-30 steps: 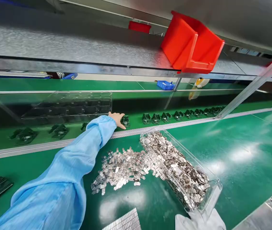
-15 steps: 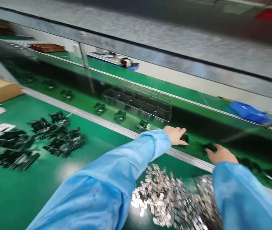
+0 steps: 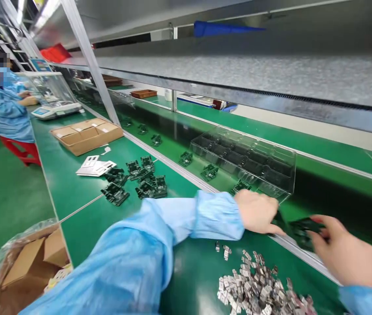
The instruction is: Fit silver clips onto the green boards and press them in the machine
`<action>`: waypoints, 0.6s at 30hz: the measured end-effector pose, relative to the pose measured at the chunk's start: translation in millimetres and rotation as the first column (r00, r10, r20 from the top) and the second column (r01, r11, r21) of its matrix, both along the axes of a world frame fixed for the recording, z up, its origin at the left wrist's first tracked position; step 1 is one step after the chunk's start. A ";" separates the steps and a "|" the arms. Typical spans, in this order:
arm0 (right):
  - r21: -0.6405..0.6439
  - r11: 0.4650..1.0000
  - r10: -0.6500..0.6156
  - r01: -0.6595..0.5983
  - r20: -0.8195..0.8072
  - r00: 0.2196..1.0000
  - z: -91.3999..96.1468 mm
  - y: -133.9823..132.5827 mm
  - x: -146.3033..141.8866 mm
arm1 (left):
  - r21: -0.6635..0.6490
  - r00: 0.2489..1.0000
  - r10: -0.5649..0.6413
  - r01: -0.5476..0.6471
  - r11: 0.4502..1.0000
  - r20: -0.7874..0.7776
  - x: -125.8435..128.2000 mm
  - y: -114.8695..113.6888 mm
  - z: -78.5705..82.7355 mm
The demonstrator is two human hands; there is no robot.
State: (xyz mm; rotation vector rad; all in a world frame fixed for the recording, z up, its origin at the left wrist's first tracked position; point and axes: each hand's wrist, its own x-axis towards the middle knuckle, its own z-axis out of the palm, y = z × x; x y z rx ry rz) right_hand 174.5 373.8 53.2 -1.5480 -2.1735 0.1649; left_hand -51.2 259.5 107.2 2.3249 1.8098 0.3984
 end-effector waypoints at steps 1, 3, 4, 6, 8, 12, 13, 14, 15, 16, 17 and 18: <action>-0.034 0.997 0.066 -0.063 0.094 0.993 9.5 -30.0 -29.4 | 0.012 0.996 0.066 -0.065 0.998 -0.055 -17.4 -23.6 0.1; -0.132 0.970 0.228 -0.205 0.193 0.954 20.1 -81.8 -85.7 | 0.027 0.961 0.231 -0.230 0.973 -0.151 -51.5 -65.6 -7.7; -0.170 0.946 0.310 -0.276 0.225 0.924 21.0 -101.7 -111.3 | 0.026 0.942 0.287 -0.286 0.958 -0.174 -66.9 -83.0 -14.6; -0.201 0.907 0.411 -0.370 0.232 0.882 15.6 -130.3 -155.1 | 0.018 0.910 0.367 -0.370 0.929 -0.195 -92.6 -110.4 -30.0; -0.199 0.887 0.452 -0.417 0.192 0.871 6.4 -148.6 -187.9 | 0.015 0.894 0.404 -0.409 0.912 -0.193 -111.2 -130.0 -41.8; -0.167 0.845 0.525 -0.508 0.078 0.848 -1.8 -167.7 -218.3 | -0.001 0.916 0.367 -0.372 0.928 -0.159 -139.8 -148.2 -35.8; -0.155 0.842 0.531 -0.517 0.062 0.845 -0.3 -167.9 -218.6 | -0.007 0.928 0.341 -0.346 0.938 -0.148 -148.2 -146.0 -27.9; -0.138 0.847 0.524 -0.513 0.056 0.850 2.4 -165.5 -216.4 | -0.009 0.937 0.320 -0.324 0.946 -0.140 -157.9 -139.9 -18.5; -0.115 0.863 0.500 -0.491 0.058 0.864 5.9 -160.1 -211.8 | -0.007 0.941 0.309 -0.312 0.950 -0.137 -168.6 -129.6 -8.6; -0.088 0.888 0.458 -0.452 0.067 0.886 9.7 -151.9 -205.5 | -0.002 0.940 0.311 -0.315 0.949 -0.138 -180.2 -115.5 0.6; -0.057 0.916 0.400 -0.396 0.080 0.913 13.1 -141.2 -198.0 | 0.005 0.934 0.327 -0.330 0.944 -0.144 -192.4 -98.1 8.3; -0.027 0.944 0.330 -0.329 0.095 0.939 15.6 -128.7 -190.3 | 0.010 0.925 0.348 -0.351 0.936 -0.154 -204.7 -78.6 13.5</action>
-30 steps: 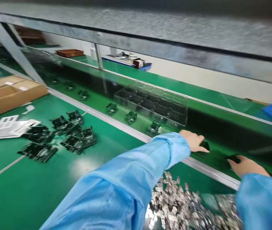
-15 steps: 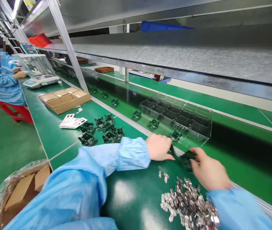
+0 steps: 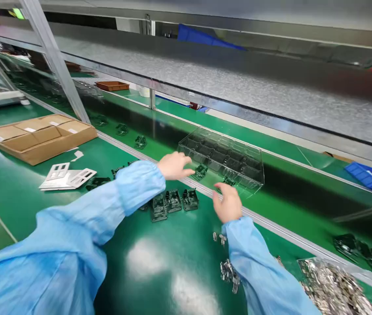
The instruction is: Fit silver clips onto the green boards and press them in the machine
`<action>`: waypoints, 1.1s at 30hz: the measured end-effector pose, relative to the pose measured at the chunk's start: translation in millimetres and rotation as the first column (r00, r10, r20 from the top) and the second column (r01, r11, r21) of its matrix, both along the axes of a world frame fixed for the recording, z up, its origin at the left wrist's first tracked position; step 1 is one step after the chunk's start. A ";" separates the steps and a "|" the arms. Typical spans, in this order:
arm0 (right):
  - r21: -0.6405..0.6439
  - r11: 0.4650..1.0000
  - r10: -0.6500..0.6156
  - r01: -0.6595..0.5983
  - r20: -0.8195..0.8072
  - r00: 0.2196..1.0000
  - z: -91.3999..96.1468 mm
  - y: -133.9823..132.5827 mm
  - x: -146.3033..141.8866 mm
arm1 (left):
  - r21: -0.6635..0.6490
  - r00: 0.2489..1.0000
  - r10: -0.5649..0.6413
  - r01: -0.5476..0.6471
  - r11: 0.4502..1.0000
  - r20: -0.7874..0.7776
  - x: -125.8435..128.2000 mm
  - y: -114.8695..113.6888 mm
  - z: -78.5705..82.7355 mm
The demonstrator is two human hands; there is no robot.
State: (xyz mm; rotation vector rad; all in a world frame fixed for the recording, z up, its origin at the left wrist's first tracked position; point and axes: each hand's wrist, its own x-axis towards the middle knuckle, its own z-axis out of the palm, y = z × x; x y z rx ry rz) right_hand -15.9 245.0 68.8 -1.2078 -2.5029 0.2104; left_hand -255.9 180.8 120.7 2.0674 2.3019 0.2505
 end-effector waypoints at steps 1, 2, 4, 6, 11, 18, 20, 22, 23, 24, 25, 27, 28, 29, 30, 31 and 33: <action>0.030 0.997 -0.073 0.073 0.007 0.997 1.3 13.6 7.1 | -0.002 1.000 0.020 -0.020 1.000 -0.012 -12.0 20.1 2.4; 0.053 0.989 -0.136 0.135 0.019 0.991 1.1 27.6 13.0 | -0.008 0.999 0.028 -0.028 1.000 -0.021 -23.3 39.6 1.8; 0.079 0.975 -0.213 0.209 0.052 0.976 -3.7 54.1 18.7 | -0.029 0.999 -0.001 0.000 1.000 -0.042 -42.6 72.3 -6.9; 0.084 0.972 -0.227 0.220 0.097 0.969 -12.1 76.6 16.5 | -0.059 0.996 -0.071 0.068 0.996 -0.060 -56.4 93.9 -21.7; 0.077 0.982 -0.182 0.171 0.163 0.970 -29.5 110.7 -5.7 | -0.076 0.974 -0.198 0.191 0.979 -0.108 -70.5 112.7 -50.5; 0.029 0.996 -0.086 0.082 0.143 0.986 -45.2 111.2 -31.6 | -0.115 0.914 -0.398 0.389 0.914 -0.073 -26.8 140.0 -60.9; 0.020 0.997 -0.073 0.071 0.135 0.988 -45.8 106.9 -32.5 | -0.123 0.901 -0.428 0.418 0.900 -0.071 -11.7 144.1 -61.1; 0.016 0.999 -0.050 0.048 0.129 0.990 -41.3 101.1 -30.4 | -0.125 0.898 -0.433 0.422 0.898 -0.077 -4.1 141.6 -56.9; 0.016 0.999 -0.037 0.035 0.125 0.991 -37.2 97.2 -28.5 | -0.124 0.900 -0.428 0.417 0.901 -0.081 -3.8 137.6 -53.1; 0.016 1.000 -0.024 0.022 0.120 0.992 -32.2 92.4 -26.4 | -0.123 0.904 -0.419 0.408 0.905 -0.085 -5.7 131.8 -48.5; 0.014 1.000 -0.010 0.009 0.115 0.993 -26.7 86.7 -24.2 | -0.126 0.909 -0.408 0.396 0.909 -0.087 -9.4 124.2 -43.5; 0.002 1.000 0.022 -0.023 0.103 0.994 -16.1 73.2 -20.0 | -0.152 0.922 -0.378 0.363 0.919 -0.087 -19.6 104.5 -34.6; -0.009 0.999 0.038 -0.037 0.097 0.995 -12.0 66.1 -18.4 | -0.173 0.929 -0.360 0.342 0.924 -0.085 -24.7 93.1 -31.7; -0.024 0.999 0.050 -0.048 0.093 0.994 -9.1 59.2 -17.2 | -0.198 0.937 -0.340 0.319 0.927 -0.082 -29.3 81.2 -30.3; -0.040 0.998 0.055 -0.052 0.090 0.994 -7.5 52.8 -16.5 | -0.224 0.944 -0.320 0.296 0.929 -0.078 -32.9 69.4 -30.4; -0.057 0.997 0.056 -0.051 0.087 0.995 -7.2 47.2 -16.2 | -0.247 0.952 -0.298 0.272 0.930 -0.074 -35.7 58.3 -31.7; -0.084 0.996 0.045 -0.038 0.077 0.996 -8.7 39.5 -15.8 | -0.279 0.967 -0.247 0.220 0.935 -0.064 -39.1 39.2 -35.3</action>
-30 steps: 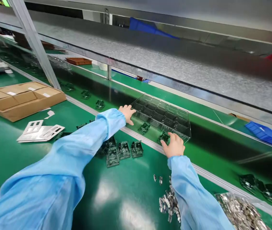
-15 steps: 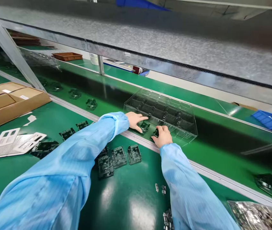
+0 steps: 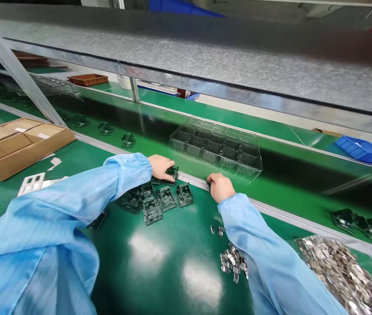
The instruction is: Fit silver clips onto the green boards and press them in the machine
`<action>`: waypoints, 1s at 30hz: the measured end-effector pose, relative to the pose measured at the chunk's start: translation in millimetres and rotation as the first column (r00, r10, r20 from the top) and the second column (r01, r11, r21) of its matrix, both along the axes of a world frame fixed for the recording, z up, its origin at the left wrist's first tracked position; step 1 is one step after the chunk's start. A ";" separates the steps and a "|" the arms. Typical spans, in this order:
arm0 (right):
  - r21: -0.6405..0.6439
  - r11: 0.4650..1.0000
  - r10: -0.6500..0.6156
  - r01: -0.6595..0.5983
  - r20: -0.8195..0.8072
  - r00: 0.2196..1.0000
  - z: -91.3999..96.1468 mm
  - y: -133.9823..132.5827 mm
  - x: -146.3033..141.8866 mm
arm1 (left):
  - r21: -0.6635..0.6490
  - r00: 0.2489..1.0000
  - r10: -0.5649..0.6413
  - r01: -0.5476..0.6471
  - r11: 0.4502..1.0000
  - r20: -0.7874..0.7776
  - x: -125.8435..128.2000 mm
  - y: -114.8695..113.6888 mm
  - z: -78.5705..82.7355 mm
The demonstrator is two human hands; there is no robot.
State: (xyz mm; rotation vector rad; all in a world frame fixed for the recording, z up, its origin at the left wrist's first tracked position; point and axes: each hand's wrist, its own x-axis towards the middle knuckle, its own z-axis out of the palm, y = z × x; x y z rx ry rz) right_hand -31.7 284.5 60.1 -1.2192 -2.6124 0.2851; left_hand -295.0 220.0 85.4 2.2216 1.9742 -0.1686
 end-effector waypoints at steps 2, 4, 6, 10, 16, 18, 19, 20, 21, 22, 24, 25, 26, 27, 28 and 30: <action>-0.019 1.000 -0.013 0.013 -0.016 1.000 -1.3 -2.1 2.3 | -0.006 0.998 0.057 -0.057 0.998 0.014 -1.3 -15.0 0.2; -0.024 0.999 -0.028 0.027 -0.034 0.999 0.3 0.9 9.4 | 0.023 0.993 0.110 -0.111 0.994 0.035 0.9 -31.0 7.5; -0.020 0.999 -0.048 0.047 -0.044 0.998 4.8 6.7 20.8 | 0.122 0.986 0.129 -0.141 0.983 0.103 10.5 -54.7 19.2; -0.075 0.997 -0.024 0.024 -0.001 1.000 8.6 17.0 40.3 | 0.401 0.896 -0.101 -0.091 0.911 0.433 63.3 -126.1 23.5; -0.179 0.984 -0.008 0.015 0.040 0.999 -4.1 15.1 32.2 | 0.292 0.683 -0.363 0.224 0.930 0.634 156.9 -183.4 -48.3; -0.198 0.978 -0.060 0.060 0.004 0.998 0.5 8.5 33.9 | 0.302 0.619 -0.341 0.171 0.938 0.707 169.7 -177.7 -65.5; -0.219 0.972 -0.096 0.089 -0.020 0.995 5.2 3.5 37.7 | 0.309 0.585 -0.318 0.118 0.944 0.746 173.1 -172.8 -69.7; -0.251 0.961 -0.134 0.118 -0.046 0.990 10.9 -3.0 43.5 | 0.308 0.551 -0.284 0.050 0.950 0.785 175.2 -167.6 -71.3; -0.297 0.944 -0.173 0.145 -0.069 0.982 17.0 -11.1 51.0 | 0.297 0.519 -0.240 -0.027 0.955 0.820 176.8 -162.7 -71.0; -0.356 0.920 -0.211 0.167 -0.089 0.973 22.8 -20.9 60.1 | 0.278 0.487 -0.197 -0.100 0.955 0.851 178.4 -158.4 -69.4; -0.498 0.846 -0.280 0.190 -0.112 0.953 31.8 -45.8 80.4 | 0.248 0.432 -0.146 -0.190 0.950 0.890 183.0 -152.4 -65.7; -0.564 0.802 -0.307 0.194 -0.113 0.945 34.2 -60.6 90.8 | 0.242 0.408 -0.144 -0.198 0.950 0.901 186.2 -150.8 -64.5; -0.639 0.745 -0.341 0.190 -0.121 0.932 35.2 -76.6 100.8 | 0.242 0.385 -0.158 -0.182 0.953 0.909 190.0 -150.2 -64.2; -0.727 0.665 -0.392 0.172 -0.143 0.909 34.8 -93.5 109.9 | 0.243 0.360 -0.176 -0.151 0.958 0.916 194.2 -150.4 -64.6; -0.815 0.564 -0.464 0.133 -0.179 0.868 33.2 -111.0 117.9 | 0.241 0.334 -0.192 -0.111 0.964 0.923 198.6 -151.5 -65.8; -0.939 0.344 -0.637 -0.022 -0.251 0.729 27.1 -145.9 130.1 | 0.216 0.288 -0.198 -0.030 0.976 0.937 207.3 -155.6 -69.1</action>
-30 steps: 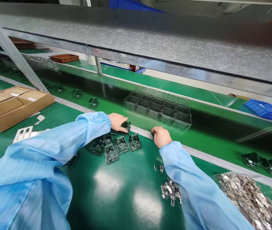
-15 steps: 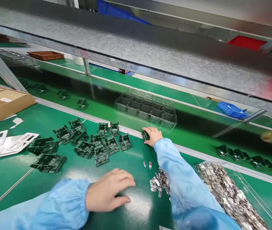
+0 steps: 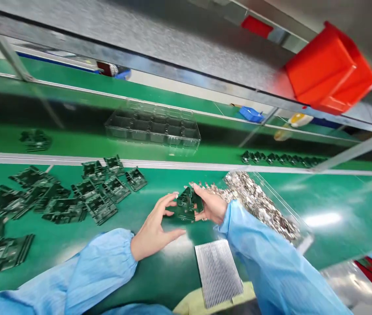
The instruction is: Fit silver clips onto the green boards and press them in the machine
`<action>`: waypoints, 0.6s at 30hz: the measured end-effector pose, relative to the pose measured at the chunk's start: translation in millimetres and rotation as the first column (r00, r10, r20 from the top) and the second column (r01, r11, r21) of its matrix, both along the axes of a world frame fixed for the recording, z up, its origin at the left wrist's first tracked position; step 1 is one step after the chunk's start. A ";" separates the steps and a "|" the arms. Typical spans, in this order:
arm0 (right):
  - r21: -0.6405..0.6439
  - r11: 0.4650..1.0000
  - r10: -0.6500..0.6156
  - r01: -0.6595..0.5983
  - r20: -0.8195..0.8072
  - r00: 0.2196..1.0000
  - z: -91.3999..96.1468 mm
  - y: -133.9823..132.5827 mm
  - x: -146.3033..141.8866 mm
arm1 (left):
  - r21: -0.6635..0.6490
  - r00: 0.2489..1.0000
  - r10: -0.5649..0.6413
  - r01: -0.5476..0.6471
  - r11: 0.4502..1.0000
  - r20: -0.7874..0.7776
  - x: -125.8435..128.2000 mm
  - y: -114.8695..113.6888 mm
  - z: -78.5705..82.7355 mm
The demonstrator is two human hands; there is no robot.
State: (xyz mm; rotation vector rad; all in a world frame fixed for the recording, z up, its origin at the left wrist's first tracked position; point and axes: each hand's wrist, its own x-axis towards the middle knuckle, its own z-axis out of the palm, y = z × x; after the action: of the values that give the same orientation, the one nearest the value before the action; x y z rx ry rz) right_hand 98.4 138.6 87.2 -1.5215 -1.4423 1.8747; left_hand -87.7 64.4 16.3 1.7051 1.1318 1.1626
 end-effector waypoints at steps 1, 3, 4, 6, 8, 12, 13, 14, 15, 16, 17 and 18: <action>-0.096 0.993 -0.080 0.069 -0.119 0.990 -4.0 -16.8 4.1 | -0.023 0.999 -0.040 0.040 0.999 0.008 4.1 -2.8 -1.7; -0.174 0.970 -0.210 0.169 -0.246 0.946 -12.8 -47.2 8.5 | -0.075 0.993 -0.116 0.117 0.990 0.025 11.4 -9.4 -4.8; -0.171 0.962 -0.253 0.212 -0.268 0.930 -17.4 -60.4 9.2 | -0.094 0.987 -0.155 0.157 0.983 0.033 14.7 -13.0 -6.2; -0.137 0.946 -0.322 0.295 -0.270 0.907 -26.0 -82.7 9.8 | -0.113 0.974 -0.224 0.227 0.967 0.040 20.2 -20.7 -8.9; -0.088 0.934 -0.357 0.346 -0.234 0.904 -33.0 -100.4 12.8 | -0.118 0.962 -0.271 0.273 0.955 0.028 23.6 -28.4 -12.1; 0.254 0.926 -0.281 0.279 -0.026 0.959 -43.1 -126.8 41.3 | -0.229 0.967 -0.239 0.253 0.940 0.086 24.7 -40.8 -18.7; 0.382 0.889 -0.303 0.251 0.081 0.950 -46.0 -130.6 53.2 | -0.271 0.970 -0.207 0.235 0.933 0.126 25.2 -42.8 -20.0; 0.492 0.840 -0.358 0.228 0.188 0.914 -49.4 -132.4 65.9 | -0.310 0.971 -0.174 0.219 0.925 0.166 26.6 -44.6 -20.8; 0.573 0.792 -0.431 0.212 0.278 0.858 -53.6 -131.6 78.4 | -0.337 0.969 -0.141 0.204 0.919 0.204 29.2 -46.3 -21.3; 0.621 0.758 -0.497 0.202 0.347 0.795 -58.4 -128.1 89.9 | -0.355 0.965 -0.115 0.196 0.914 0.238 33.2 -48.1 -21.3; 0.643 0.740 -0.543 0.198 0.397 0.740 -63.7 -121.9 99.4 | -0.365 0.958 -0.096 0.194 0.910 0.270 38.5 -50.2 -20.9; 0.651 0.734 -0.568 0.194 0.432 0.700 -69.2 -113.3 106.4 | -0.378 0.950 -0.084 0.200 0.904 0.301 44.9 -52.6 -20.1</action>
State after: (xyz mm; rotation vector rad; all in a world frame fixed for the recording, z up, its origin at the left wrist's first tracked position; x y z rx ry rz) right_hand 204.8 25.2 18.1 -1.9818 -1.5292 0.5917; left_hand -42.8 11.8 -3.7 1.2383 0.9719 0.9590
